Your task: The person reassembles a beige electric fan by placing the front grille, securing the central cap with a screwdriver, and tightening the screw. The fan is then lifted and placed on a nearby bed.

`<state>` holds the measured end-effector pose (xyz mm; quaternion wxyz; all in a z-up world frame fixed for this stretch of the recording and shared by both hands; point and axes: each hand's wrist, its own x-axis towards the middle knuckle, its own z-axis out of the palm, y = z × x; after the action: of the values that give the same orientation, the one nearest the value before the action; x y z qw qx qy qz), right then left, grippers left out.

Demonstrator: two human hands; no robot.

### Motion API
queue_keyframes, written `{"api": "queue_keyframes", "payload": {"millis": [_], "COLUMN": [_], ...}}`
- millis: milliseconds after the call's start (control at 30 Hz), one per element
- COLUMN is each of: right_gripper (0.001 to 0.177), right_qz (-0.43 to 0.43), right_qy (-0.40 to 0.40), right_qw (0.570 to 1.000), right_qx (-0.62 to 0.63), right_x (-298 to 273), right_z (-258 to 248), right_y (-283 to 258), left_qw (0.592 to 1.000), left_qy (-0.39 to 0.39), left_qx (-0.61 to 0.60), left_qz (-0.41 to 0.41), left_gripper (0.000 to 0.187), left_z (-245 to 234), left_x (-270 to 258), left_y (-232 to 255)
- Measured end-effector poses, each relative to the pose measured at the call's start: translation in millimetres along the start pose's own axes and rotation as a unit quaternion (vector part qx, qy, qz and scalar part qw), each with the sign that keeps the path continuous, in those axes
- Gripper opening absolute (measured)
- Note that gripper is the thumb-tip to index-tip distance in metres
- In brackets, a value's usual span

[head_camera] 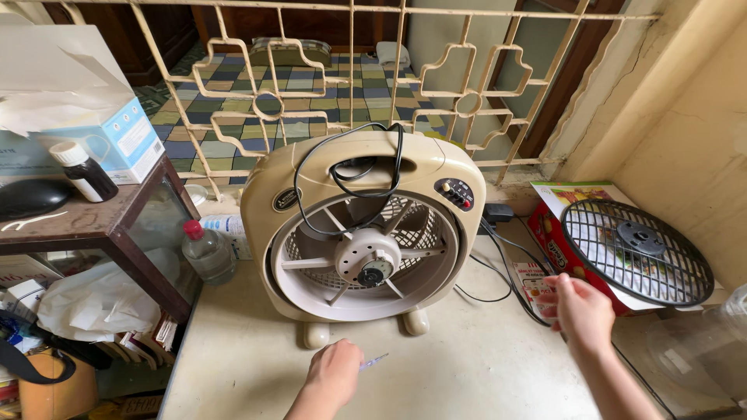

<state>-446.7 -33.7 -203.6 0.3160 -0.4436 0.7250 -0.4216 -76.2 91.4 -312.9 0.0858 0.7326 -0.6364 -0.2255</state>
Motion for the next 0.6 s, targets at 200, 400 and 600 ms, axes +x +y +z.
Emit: {"api": "queue_keyframes", "payload": {"millis": [200,400,600], "right_gripper": [0.028,0.026,0.030], "right_qz": [-0.083,-0.150,-0.168], "right_qy": [0.110,0.126,0.125], "right_qw": [0.958,0.908,0.895], "right_qx": [-0.251,-0.370,-0.395], "right_x": [54,88,107], "right_z": [-18,-29,-40], "right_y": [7,26,40], "left_qw": [0.983,0.986,0.993], "left_qy": [-0.006,-0.018,-0.029], "left_qx": [0.176,0.167,0.110], "left_qz": [0.049,0.017,-0.021], "left_gripper": [0.015,0.015,0.014], "left_z": [45,73,63], "left_x": [18,26,25], "left_y": [-8,-2,-1]}}
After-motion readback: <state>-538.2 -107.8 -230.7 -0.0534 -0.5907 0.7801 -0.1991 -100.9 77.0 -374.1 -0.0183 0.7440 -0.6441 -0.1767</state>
